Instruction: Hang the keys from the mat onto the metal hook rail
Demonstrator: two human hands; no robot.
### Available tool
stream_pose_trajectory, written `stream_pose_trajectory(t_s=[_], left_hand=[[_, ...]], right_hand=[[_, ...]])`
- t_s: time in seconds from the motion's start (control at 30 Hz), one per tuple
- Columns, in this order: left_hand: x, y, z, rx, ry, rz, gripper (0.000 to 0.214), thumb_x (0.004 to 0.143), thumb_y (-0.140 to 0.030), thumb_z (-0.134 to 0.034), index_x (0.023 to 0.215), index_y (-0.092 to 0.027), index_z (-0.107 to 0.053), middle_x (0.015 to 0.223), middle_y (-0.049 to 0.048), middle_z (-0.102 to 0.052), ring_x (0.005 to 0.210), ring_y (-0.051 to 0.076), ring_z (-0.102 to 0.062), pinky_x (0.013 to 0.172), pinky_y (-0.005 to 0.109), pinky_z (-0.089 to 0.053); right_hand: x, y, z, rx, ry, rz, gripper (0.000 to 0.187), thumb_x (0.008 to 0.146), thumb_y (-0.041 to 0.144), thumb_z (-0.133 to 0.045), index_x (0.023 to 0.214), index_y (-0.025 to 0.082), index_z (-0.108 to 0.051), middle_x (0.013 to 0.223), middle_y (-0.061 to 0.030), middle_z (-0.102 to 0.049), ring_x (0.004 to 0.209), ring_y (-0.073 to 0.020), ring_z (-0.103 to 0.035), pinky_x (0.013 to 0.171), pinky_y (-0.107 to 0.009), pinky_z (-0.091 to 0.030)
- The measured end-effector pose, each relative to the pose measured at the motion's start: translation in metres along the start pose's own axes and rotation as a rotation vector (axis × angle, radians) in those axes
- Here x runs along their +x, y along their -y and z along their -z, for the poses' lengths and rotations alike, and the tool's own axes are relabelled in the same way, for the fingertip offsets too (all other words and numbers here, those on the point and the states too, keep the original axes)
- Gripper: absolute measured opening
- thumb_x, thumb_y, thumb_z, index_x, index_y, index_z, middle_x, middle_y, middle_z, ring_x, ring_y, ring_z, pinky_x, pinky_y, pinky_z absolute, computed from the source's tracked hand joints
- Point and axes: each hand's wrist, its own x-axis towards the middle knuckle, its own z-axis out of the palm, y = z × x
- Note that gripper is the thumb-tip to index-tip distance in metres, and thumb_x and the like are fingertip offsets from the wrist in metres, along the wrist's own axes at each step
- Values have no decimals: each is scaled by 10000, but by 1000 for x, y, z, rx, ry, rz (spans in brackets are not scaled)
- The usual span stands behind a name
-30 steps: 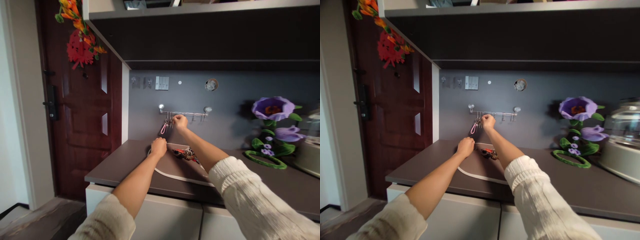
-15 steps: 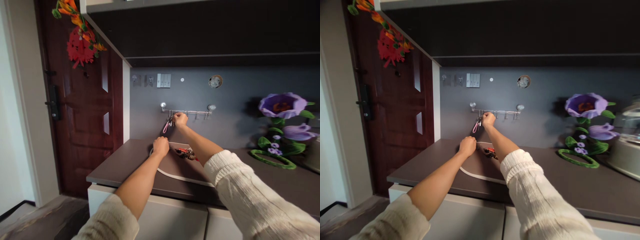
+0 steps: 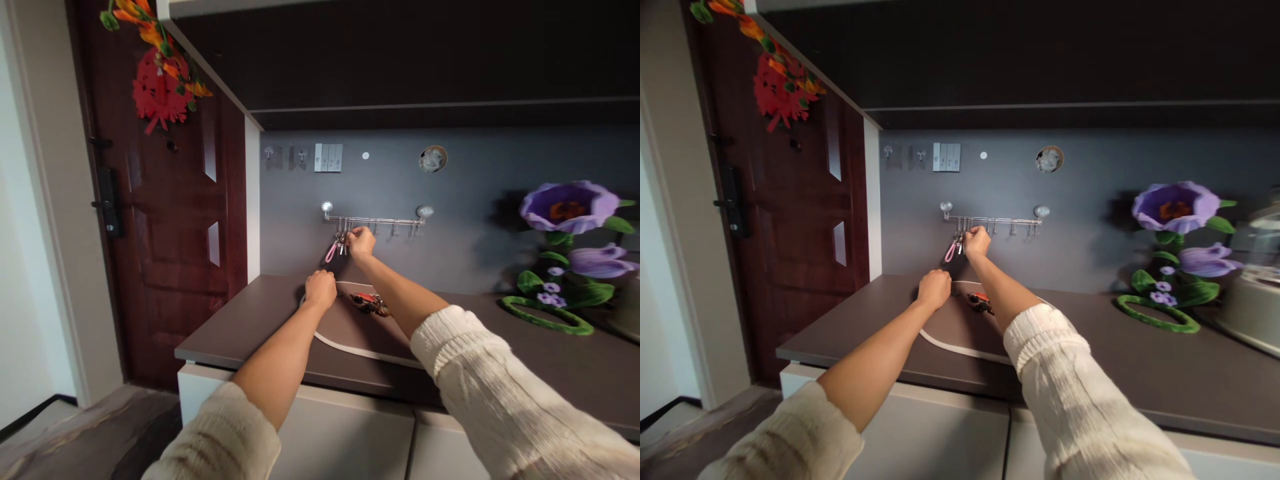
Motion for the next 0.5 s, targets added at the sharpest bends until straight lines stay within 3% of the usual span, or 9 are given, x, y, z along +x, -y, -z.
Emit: stream_pose_trajectory(t_s=[0.37, 0.5], left_hand=[[0, 5, 1, -1, 43, -31, 277, 862, -244, -378, 943, -180, -635, 979, 95, -621, 983, 193, -549, 831, 296, -436], [0, 6, -1, -14, 58, -46, 250, 852, -287, -421, 932, -196, -639, 989, 84, -615, 998, 184, -535, 836, 282, -423]], right_hand=[[-12, 0, 10, 55, 69, -25, 65, 686, 163, -514, 706, 162, -576, 638, -13, -625, 573, -109, -582, 655, -229, -465], [-24, 6, 21, 106, 113, -45, 62, 678, 146, -509, 679, 155, -570, 618, -10, -612, 513, -91, -550, 567, -206, -457]])
